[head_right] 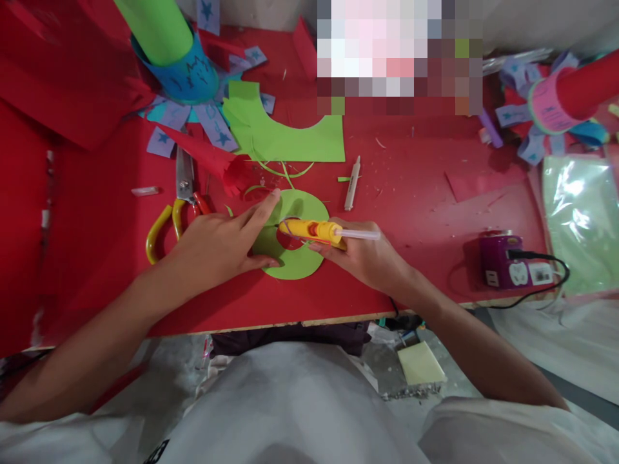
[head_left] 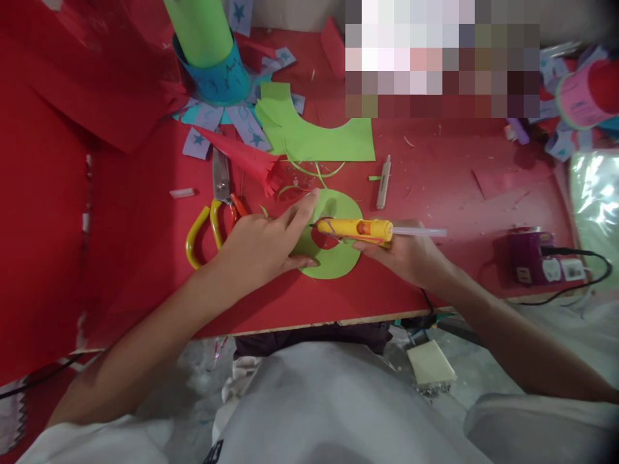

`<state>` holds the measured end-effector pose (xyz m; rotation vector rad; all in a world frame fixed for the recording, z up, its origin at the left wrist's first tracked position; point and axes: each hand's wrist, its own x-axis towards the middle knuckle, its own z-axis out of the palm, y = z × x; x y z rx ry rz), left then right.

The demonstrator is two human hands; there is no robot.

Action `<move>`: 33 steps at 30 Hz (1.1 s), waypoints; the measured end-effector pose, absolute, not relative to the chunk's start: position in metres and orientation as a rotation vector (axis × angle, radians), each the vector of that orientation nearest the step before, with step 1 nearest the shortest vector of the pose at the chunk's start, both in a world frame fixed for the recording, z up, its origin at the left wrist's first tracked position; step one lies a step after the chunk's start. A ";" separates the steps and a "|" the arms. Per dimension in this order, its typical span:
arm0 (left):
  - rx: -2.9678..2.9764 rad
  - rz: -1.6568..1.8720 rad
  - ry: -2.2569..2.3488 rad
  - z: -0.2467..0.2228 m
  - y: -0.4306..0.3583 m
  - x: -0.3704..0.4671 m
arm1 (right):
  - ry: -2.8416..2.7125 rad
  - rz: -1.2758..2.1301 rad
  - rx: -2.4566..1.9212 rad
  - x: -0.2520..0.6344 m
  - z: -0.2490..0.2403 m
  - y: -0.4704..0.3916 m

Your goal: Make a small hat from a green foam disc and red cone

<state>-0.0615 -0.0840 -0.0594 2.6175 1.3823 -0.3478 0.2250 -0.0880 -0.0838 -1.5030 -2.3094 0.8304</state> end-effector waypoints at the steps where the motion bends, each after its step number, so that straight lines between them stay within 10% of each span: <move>1: 2.618 -0.343 1.382 -0.060 -0.084 -0.062 | -2.305 0.826 -1.519 0.225 -0.084 -0.088; 33: 2.603 -0.371 1.393 -0.059 -0.083 -0.060 | -2.241 0.732 -1.513 0.226 -0.083 -0.088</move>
